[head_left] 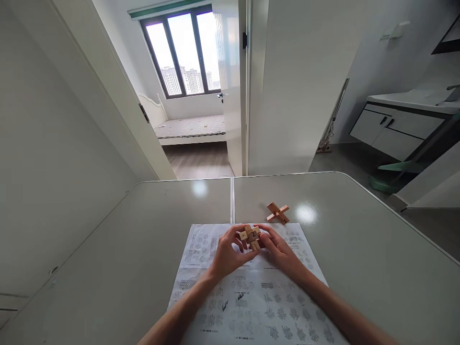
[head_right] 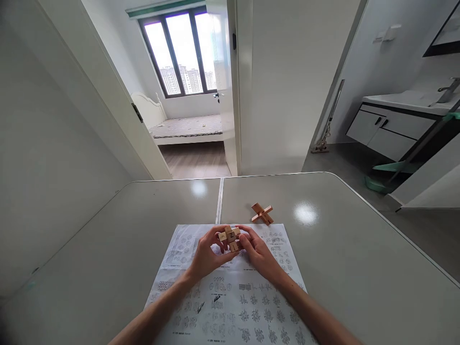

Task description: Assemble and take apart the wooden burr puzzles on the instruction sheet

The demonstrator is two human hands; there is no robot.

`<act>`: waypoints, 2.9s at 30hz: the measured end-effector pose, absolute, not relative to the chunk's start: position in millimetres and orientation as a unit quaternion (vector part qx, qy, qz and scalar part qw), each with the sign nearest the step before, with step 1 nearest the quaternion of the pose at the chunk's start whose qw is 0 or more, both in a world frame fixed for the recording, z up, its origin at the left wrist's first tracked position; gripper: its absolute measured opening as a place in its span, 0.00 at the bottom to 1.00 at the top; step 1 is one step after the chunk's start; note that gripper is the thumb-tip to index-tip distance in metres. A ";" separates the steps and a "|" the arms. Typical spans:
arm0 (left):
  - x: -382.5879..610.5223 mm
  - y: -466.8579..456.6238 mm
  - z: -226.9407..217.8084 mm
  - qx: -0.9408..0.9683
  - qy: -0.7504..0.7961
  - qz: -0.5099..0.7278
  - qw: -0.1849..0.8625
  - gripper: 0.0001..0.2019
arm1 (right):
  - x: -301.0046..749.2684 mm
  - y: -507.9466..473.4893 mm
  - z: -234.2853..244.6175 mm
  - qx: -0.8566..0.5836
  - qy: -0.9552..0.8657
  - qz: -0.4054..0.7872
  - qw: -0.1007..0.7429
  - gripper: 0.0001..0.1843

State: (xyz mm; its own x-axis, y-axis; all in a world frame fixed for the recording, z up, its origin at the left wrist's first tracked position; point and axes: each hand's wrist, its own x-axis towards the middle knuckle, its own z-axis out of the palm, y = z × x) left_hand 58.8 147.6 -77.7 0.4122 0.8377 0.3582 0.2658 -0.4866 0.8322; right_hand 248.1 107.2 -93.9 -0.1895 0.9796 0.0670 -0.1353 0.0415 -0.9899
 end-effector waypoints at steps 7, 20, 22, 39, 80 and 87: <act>55.6 148.0 -73.6 0.734 0.326 0.353 0.481 0.28 | 254.1 107.6 -96.3 -0.464 -0.629 0.403 0.477 0.17; 49.3 149.5 -74.8 0.754 0.291 0.304 0.505 0.30 | 258.8 102.5 -99.0 -0.456 -0.702 0.340 0.429 0.23; 48.2 150.2 -75.9 0.758 0.291 0.305 0.498 0.30 | 257.6 102.4 -100.9 -0.454 -0.697 0.357 0.425 0.24; 53.3 149.9 -77.6 0.798 0.286 0.364 0.387 0.31 | 250.6 106.7 -109.4 -0.360 -0.455 0.685 0.441 0.32; 54.8 158.9 -78.4 0.711 0.385 0.333 0.485 0.22 | 262.8 122.9 -108.0 -0.279 -0.150 0.777 0.545 0.13; 55.3 159.2 -75.8 0.715 0.389 0.328 0.479 0.21 | 263.5 124.4 -109.2 -0.268 -0.141 0.788 0.536 0.13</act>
